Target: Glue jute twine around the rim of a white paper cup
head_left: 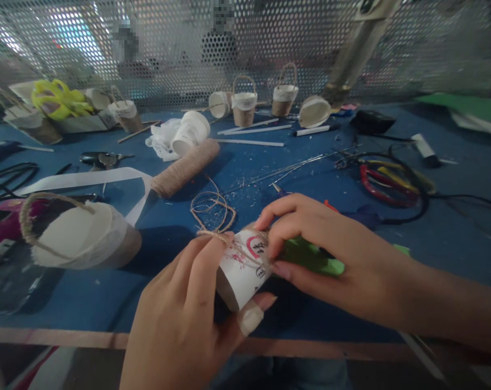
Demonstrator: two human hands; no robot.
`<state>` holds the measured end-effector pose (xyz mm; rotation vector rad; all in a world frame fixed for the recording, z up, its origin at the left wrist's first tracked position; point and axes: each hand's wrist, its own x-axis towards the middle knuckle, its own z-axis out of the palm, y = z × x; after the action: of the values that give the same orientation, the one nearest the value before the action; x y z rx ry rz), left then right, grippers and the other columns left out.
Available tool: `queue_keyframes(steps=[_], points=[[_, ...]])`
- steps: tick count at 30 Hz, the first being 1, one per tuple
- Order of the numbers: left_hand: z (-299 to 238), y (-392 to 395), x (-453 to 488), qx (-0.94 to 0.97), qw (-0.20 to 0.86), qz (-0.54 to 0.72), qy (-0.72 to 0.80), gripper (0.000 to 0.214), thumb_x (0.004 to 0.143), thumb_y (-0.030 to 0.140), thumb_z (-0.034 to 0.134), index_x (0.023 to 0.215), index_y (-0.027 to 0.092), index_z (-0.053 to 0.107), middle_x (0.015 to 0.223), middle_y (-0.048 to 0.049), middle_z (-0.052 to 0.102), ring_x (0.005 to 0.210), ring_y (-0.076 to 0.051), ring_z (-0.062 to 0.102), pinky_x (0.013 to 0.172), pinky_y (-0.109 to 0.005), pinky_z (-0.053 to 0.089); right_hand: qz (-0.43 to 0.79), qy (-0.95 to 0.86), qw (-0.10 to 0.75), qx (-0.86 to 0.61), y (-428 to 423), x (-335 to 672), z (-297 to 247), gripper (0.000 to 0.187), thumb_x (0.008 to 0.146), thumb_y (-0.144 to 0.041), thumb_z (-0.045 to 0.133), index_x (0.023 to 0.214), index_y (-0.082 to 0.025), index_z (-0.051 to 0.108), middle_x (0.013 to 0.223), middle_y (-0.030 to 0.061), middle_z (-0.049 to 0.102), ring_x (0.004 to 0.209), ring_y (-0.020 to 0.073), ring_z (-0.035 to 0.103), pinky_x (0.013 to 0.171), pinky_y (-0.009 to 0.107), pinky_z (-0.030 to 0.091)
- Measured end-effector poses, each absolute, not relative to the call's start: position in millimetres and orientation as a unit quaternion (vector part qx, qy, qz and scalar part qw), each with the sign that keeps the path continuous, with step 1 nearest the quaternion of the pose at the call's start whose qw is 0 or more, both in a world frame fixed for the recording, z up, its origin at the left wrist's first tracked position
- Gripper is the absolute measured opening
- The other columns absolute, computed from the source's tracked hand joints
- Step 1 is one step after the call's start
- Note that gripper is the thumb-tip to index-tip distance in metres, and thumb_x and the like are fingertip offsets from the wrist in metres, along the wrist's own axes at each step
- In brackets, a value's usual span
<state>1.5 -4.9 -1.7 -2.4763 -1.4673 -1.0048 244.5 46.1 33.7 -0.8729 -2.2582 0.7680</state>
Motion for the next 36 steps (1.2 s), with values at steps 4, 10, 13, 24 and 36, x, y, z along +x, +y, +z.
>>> queue_keyframes(steps=[4,10,13,24,36], points=[[-1.7,-5.3,1.1,-0.813,0.046,-0.326,-0.48,0.051,0.107,0.065,0.059,0.134,0.023,0.053,0.125,-0.0141,0.079,0.102,-0.031,0.082,0.075,-0.039,0.067,0.283,-0.853,0.299,-0.321,46.5,244.7,32.7,0.007,0.104,-0.024,0.069,0.106,-0.029,0.065,0.129,0.0047,0.068,0.119,0.0228,0.069,0.103,0.039,0.06],[-1.8,-5.1,0.7,-0.815,0.048,-0.327,-0.477,0.052,0.106,0.066,0.059,0.133,0.022,0.053,0.124,-0.0147,0.079,0.101,-0.031,0.082,0.073,-0.04,0.067,0.287,-0.855,0.294,-0.315,46.8,244.7,32.5,0.006,0.106,-0.024,0.068,0.107,-0.029,0.064,0.13,0.0046,0.066,0.121,0.0218,0.068,0.102,0.037,0.06],[-1.4,-5.2,1.0,-0.815,0.048,-0.328,-0.476,0.051,0.106,0.064,0.061,0.133,0.022,0.053,0.124,-0.0146,0.079,0.1,-0.031,0.082,0.074,-0.04,0.067,0.288,-0.856,0.291,-0.317,45.9,245.2,33.0,0.006,0.106,-0.025,0.068,0.108,-0.029,0.064,0.13,0.0053,0.066,0.12,0.0228,0.068,0.101,0.039,0.06],[-1.6,-4.9,0.8,-0.815,0.048,-0.332,-0.474,0.051,0.106,0.064,0.06,0.132,0.021,0.055,0.125,-0.0145,0.079,0.1,-0.031,0.082,0.072,-0.04,0.066,0.272,-0.863,0.299,-0.303,46.5,246.1,31.5,0.008,0.107,-0.023,0.067,0.109,-0.029,0.061,0.13,0.0013,0.064,0.126,0.0166,0.064,0.105,0.028,0.056],[0.2,-5.2,1.6,-0.819,0.057,-0.324,-0.471,0.05,0.108,0.065,0.056,0.13,0.02,0.054,0.123,-0.0155,0.079,0.099,-0.031,0.083,0.072,-0.039,0.066,0.265,-0.866,0.3,-0.299,47.7,244.9,31.1,0.007,0.106,-0.024,0.068,0.109,-0.028,0.062,0.128,0.0,0.065,0.13,0.0145,0.062,0.107,0.023,0.052]])
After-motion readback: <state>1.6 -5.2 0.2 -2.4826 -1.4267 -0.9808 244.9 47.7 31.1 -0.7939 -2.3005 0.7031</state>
